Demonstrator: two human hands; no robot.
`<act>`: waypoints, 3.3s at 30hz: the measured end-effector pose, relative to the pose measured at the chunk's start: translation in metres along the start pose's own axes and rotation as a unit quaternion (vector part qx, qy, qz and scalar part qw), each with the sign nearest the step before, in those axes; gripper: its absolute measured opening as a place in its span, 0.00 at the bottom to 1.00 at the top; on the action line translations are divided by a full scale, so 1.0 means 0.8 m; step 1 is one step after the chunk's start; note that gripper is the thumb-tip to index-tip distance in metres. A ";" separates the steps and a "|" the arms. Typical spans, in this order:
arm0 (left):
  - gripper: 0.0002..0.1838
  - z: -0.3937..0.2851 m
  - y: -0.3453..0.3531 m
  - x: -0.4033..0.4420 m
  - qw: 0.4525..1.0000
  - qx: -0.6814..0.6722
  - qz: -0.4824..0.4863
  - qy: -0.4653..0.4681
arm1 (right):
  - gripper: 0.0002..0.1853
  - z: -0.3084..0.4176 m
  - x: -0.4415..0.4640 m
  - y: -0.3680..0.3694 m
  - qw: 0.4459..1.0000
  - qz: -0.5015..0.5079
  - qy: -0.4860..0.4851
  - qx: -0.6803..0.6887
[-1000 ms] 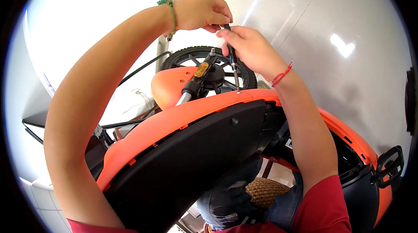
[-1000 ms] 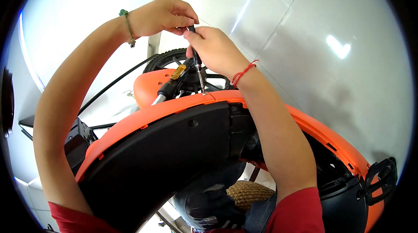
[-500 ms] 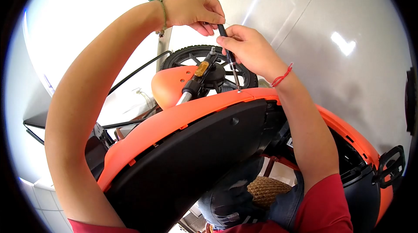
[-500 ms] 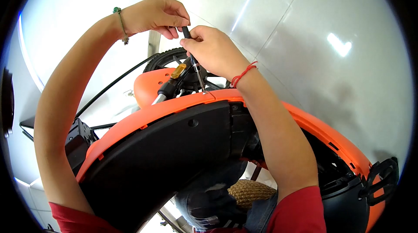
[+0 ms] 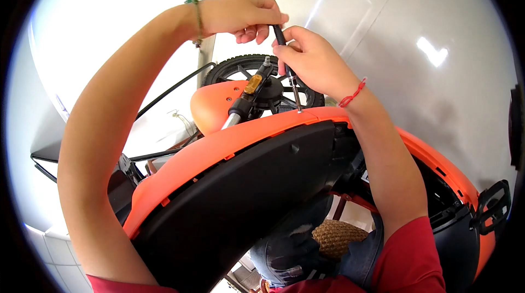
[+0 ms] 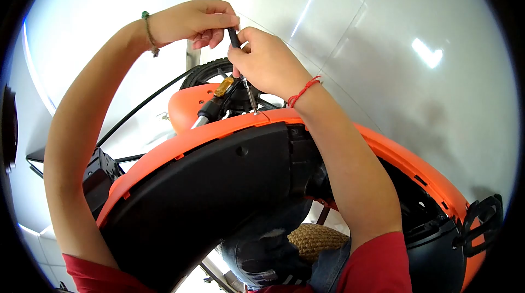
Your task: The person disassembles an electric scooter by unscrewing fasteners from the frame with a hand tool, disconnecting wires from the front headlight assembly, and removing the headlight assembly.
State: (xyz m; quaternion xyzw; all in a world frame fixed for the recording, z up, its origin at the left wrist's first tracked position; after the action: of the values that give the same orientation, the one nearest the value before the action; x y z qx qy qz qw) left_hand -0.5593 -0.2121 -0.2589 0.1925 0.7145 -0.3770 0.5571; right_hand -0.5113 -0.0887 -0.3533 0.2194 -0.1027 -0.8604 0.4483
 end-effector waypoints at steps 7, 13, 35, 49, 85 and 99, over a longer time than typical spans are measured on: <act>0.25 0.009 -0.004 -0.011 0.988 -0.097 0.052 0.106 | 0.15 0.002 0.001 -0.002 1.000 0.021 -0.007 -0.017; 0.20 -0.004 0.001 0.013 0.982 0.179 -0.005 -0.066 | 0.18 0.006 -0.007 0.006 0.997 0.081 0.006 0.010; 0.35 0.010 -0.005 0.006 0.989 0.086 -0.081 -0.089 | 0.22 -0.004 -0.016 0.001 0.997 0.028 0.022 0.075; 0.25 0.027 0.023 -0.007 0.957 -0.265 0.020 0.115 | 0.14 0.000 -0.019 0.002 0.974 0.076 0.026 0.211; 0.11 0.051 0.085 -0.002 0.895 -0.432 -0.005 0.108 | 0.19 -0.021 -0.023 -0.002 0.994 0.065 0.055 0.069; 0.17 0.044 0.080 -0.007 0.875 -0.477 -0.048 0.075 | 0.22 -0.012 -0.031 0.004 0.977 0.089 0.099 0.164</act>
State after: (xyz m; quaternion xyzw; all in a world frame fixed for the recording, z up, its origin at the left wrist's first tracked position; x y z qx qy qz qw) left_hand -0.4907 -0.1969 -0.2780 -0.1031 0.8555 -0.0011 0.5075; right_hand -0.4920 -0.0704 -0.3535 0.3636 -0.2170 -0.7625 0.4893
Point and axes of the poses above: each hand's wrist, its own x-axis towards the middle knuckle, its own y-axis out of the palm, z = x × y, the point moved 4 cm from there along x, towards the middle knuckle, and after that the axes turned 9 degrees about -x, right-handed, at the moved point
